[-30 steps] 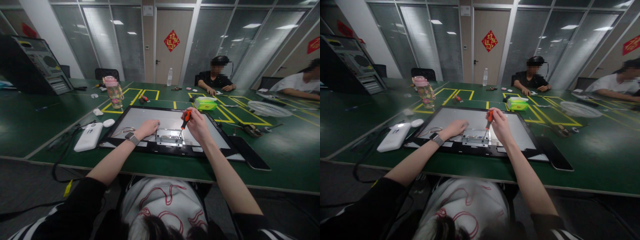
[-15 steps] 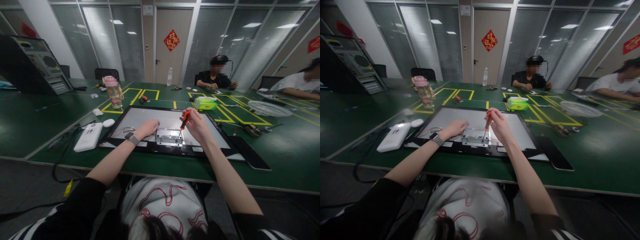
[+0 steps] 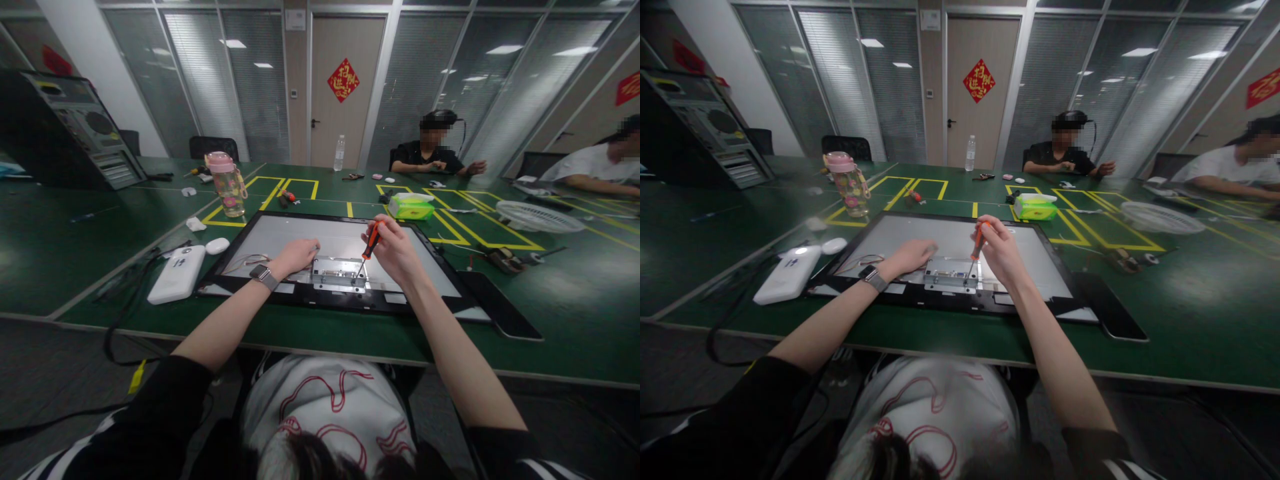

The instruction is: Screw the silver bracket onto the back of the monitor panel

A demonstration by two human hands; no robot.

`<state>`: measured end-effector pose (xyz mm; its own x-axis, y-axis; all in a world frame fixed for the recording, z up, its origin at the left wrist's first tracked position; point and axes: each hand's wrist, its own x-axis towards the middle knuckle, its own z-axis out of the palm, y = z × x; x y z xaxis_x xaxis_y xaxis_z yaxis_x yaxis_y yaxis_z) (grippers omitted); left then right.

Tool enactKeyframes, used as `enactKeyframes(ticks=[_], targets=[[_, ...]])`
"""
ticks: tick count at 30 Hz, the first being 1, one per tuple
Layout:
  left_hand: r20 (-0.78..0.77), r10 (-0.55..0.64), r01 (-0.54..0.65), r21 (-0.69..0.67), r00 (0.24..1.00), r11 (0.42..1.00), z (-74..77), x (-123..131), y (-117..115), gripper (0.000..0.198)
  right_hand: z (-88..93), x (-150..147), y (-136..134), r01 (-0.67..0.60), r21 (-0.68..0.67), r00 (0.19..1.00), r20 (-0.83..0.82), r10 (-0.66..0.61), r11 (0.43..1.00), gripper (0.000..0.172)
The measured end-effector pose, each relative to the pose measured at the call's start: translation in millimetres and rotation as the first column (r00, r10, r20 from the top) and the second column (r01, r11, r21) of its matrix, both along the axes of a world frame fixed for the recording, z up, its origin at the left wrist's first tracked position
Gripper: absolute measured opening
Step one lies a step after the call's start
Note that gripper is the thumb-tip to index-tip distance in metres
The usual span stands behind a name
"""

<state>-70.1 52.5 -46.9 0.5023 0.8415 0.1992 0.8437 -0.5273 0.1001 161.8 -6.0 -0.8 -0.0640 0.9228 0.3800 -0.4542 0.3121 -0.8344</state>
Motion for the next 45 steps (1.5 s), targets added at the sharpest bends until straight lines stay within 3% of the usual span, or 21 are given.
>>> enactKeyframes(ticks=[9,18,26,34,40,45], targets=[[0.003,-0.006,0.006,0.012,1.000,1.000,-0.7,-0.1,0.8,0.031,3.1,-3.8,-3.4,-0.066,-0.019,0.998,-0.020,0.066,0.998,0.020],[0.001,0.001,-0.001,-0.003,1.000,1.000,2.9,0.9,-2.8,0.031,-3.2,0.6,2.9,0.063,0.028,0.996,0.066,-0.064,0.998,0.021],[-0.012,-0.004,0.005,0.005,1.000,1.000,1.7,0.1,-0.9,0.031,-1.3,-4.8,-3.0,-0.022,0.031,1.000,0.019,0.021,0.999,0.024],[-0.011,0.000,0.000,-0.007,1.000,1.000,3.2,0.6,-2.3,0.031,-3.0,-1.0,0.1,0.041,0.066,0.999,0.020,-0.042,0.997,0.017],[-0.010,0.000,0.000,0.000,1.000,1.000,3.2,1.4,-2.6,0.032,1.3,-5.1,-4.8,0.003,0.072,1.000,0.023,-0.005,0.997,0.022],[-0.013,0.003,-0.003,-0.004,1.000,1.000,3.3,1.5,-3.2,0.032,0.1,-5.3,-4.2,0.065,0.106,0.994,0.076,-0.073,0.992,0.021]])
